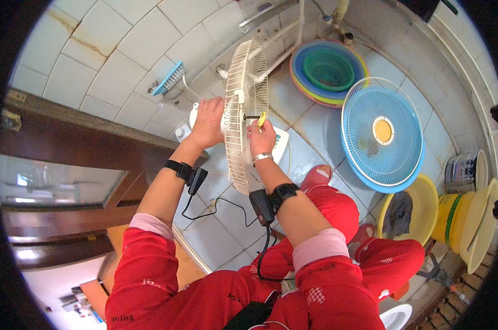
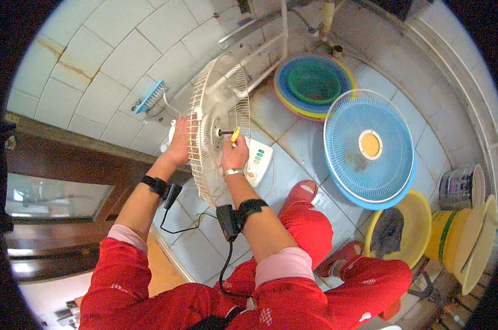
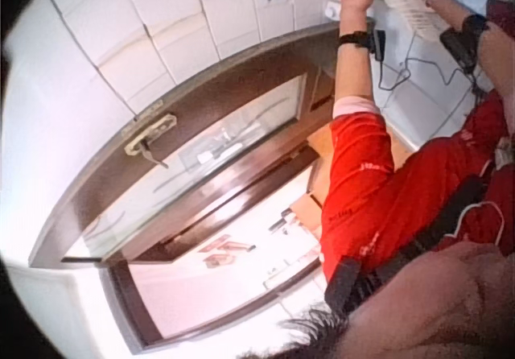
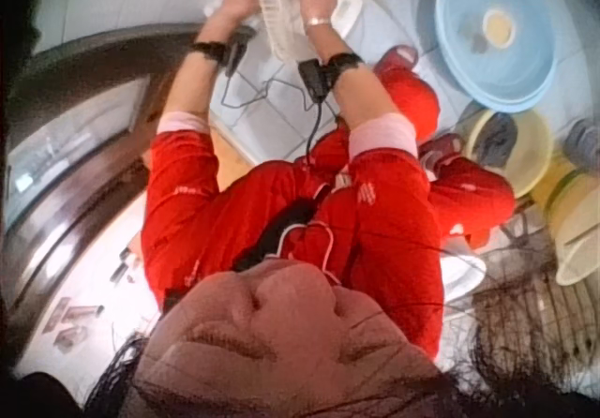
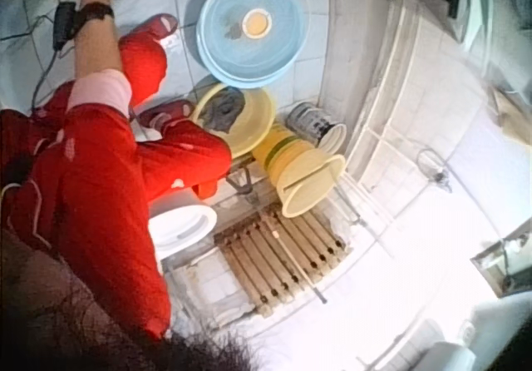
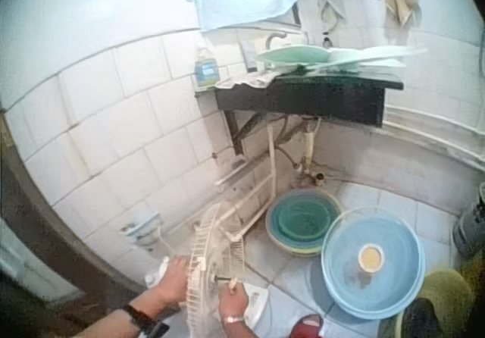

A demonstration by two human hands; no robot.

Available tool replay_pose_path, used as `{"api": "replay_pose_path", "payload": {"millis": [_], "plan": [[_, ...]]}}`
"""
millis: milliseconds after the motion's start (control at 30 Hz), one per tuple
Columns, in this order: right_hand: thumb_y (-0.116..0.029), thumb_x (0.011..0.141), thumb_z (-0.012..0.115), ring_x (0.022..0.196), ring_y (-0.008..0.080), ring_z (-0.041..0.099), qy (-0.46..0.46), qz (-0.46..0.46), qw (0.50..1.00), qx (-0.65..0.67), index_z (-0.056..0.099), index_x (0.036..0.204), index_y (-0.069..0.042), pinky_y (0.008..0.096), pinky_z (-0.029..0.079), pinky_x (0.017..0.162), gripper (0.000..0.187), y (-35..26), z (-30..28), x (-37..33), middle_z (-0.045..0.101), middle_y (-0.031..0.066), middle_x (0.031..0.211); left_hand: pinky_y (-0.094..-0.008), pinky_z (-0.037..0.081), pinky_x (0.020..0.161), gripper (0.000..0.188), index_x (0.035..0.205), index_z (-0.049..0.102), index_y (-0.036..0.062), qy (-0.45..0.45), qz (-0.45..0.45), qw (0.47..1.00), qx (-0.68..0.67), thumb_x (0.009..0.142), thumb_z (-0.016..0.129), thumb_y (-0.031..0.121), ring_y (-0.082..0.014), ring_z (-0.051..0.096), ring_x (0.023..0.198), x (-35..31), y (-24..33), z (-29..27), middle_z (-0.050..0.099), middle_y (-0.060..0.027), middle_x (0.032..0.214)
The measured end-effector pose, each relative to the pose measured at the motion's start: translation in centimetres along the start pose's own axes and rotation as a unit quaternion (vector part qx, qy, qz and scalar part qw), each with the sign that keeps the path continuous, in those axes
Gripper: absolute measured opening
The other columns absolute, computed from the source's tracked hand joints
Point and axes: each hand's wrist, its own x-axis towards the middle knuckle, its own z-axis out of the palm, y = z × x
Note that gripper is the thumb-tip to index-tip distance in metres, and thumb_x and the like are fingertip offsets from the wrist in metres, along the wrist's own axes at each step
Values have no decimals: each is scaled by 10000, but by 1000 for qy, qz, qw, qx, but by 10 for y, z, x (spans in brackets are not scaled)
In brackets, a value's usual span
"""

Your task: The person assembles a standing fan by attaching the fan blades to the motor hub and securing them with a nut. They then attach the front grill and wipe a cloth in a basin of water.

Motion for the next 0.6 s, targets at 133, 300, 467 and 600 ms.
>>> {"api": "replay_pose_path", "payload": {"millis": [133,300,467,600], "plan": [[-82,861,638,666,194,619,58,159,947,272,569,878,-3,312,532,555,106,-24,1,-10,603,88,786,-573,216,1100,993,1362,390,96,5,-5,1000,-20,517,860,320,-357,403,1233,-1,-1,3,443,-165,1281],[-193,913,580,700,237,667,66,197,948,240,574,837,11,342,583,568,218,-45,-18,10,608,102,770,-554,210,1118,1050,1383,371,96,6,-30,999,-38,469,869,234,-362,393,1255,-4,2,0,438,-174,1291],[-143,902,579,608,187,641,-102,142,982,74,582,869,14,306,538,502,161,-30,-27,-11,655,109,826,-568,202,1120,1044,1384,376,98,0,-30,998,-59,476,866,258,-373,399,1252,-5,1,-5,440,-188,1299],[-121,913,568,724,149,622,-220,-69,933,-276,573,1035,-8,277,520,597,167,-21,-26,-17,633,76,831,-561,192,1131,1087,1404,360,119,-8,-38,998,-56,450,871,229,-370,398,1257,-6,1,-5,439,-184,1301]]}}
